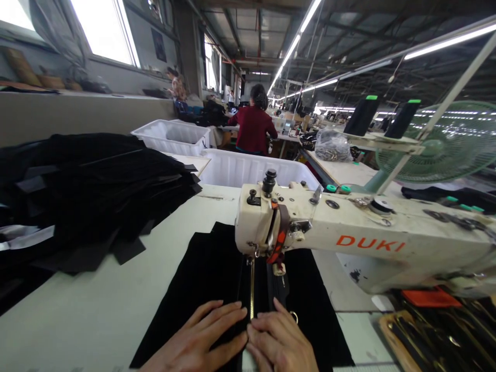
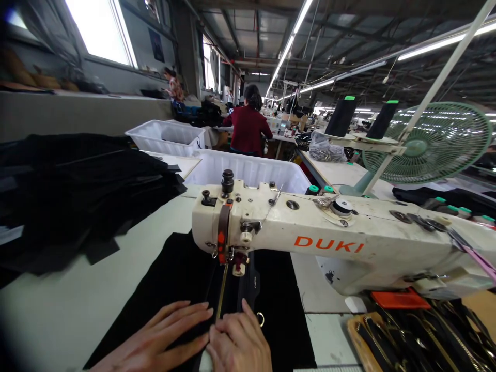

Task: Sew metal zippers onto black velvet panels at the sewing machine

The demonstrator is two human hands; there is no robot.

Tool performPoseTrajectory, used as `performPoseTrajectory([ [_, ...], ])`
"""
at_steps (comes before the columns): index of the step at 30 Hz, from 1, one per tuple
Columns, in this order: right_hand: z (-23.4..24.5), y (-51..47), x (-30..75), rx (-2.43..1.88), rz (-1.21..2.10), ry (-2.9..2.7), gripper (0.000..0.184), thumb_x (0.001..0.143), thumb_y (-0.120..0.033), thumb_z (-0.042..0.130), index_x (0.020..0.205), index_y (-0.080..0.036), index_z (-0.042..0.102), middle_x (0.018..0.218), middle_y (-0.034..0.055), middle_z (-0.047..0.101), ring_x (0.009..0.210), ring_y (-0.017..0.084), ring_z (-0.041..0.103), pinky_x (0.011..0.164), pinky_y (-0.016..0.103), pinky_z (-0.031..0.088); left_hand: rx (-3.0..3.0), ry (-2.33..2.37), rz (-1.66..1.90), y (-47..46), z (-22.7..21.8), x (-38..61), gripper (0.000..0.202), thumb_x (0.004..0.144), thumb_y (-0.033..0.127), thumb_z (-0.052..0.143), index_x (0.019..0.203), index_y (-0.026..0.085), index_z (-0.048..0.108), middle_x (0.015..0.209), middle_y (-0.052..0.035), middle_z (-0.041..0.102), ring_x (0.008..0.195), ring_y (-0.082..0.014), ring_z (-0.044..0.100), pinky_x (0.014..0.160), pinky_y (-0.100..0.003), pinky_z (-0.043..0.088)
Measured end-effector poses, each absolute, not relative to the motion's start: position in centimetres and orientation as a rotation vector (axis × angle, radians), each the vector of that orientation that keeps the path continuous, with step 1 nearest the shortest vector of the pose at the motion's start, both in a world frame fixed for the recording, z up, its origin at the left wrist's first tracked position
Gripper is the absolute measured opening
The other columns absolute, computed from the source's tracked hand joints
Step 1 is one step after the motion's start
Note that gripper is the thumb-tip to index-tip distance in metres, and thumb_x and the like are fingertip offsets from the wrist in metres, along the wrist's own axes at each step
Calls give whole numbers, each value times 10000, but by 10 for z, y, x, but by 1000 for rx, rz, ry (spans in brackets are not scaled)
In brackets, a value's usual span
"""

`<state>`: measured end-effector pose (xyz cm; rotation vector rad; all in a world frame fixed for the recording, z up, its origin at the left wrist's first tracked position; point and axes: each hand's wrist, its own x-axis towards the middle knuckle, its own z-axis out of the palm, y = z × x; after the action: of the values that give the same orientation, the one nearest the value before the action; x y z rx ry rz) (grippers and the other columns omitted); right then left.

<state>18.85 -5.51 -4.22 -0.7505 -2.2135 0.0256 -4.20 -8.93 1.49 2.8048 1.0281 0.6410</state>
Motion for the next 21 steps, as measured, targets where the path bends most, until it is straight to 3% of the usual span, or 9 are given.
performPoseTrajectory([
  [5, -22, -43, 185, -813, 153, -2258, 136, 872, -140, 633, 944, -236, 697, 846, -8, 721, 784, 146, 709, 1028, 342, 503, 2682, 1140, 624, -82, 30, -40, 667, 879, 401, 686, 1480, 325, 405, 1415, -51, 552, 1274, -285, 538, 1108, -437, 392],
  [10, -15, -31, 176, -905, 256, -2227, 135, 851, -125, 665, 885, -245, 717, 843, 0, 710, 771, 170, 697, 1024, 409, 507, 2643, 1132, 504, -69, 30, -46, 814, 796, 430, 780, 1496, 316, 382, 1485, -74, 462, 1308, -331, 499, 1069, -492, 439],
  [16, -11, -15, 172, -999, 300, -2203, 223, 755, -50, 725, 849, -252, 736, 907, 10, 730, 871, 217, 697, 904, 373, 562, 2553, 1193, 303, -53, 15, -54, 793, 848, 507, 696, 1520, 302, 328, 1549, -100, 356, 1394, -407, 344, 1006, -606, 457],
  [21, -14, 0, 170, -1082, 322, -2194, 235, 760, -82, 737, 885, -281, 752, 941, 9, 740, 874, 224, 693, 786, 334, 571, 2546, 1153, 384, -33, 12, -53, 716, 865, 540, 668, 1485, 285, 415, 1487, -117, 445, 1388, -390, 357, 1071, -587, 396],
])
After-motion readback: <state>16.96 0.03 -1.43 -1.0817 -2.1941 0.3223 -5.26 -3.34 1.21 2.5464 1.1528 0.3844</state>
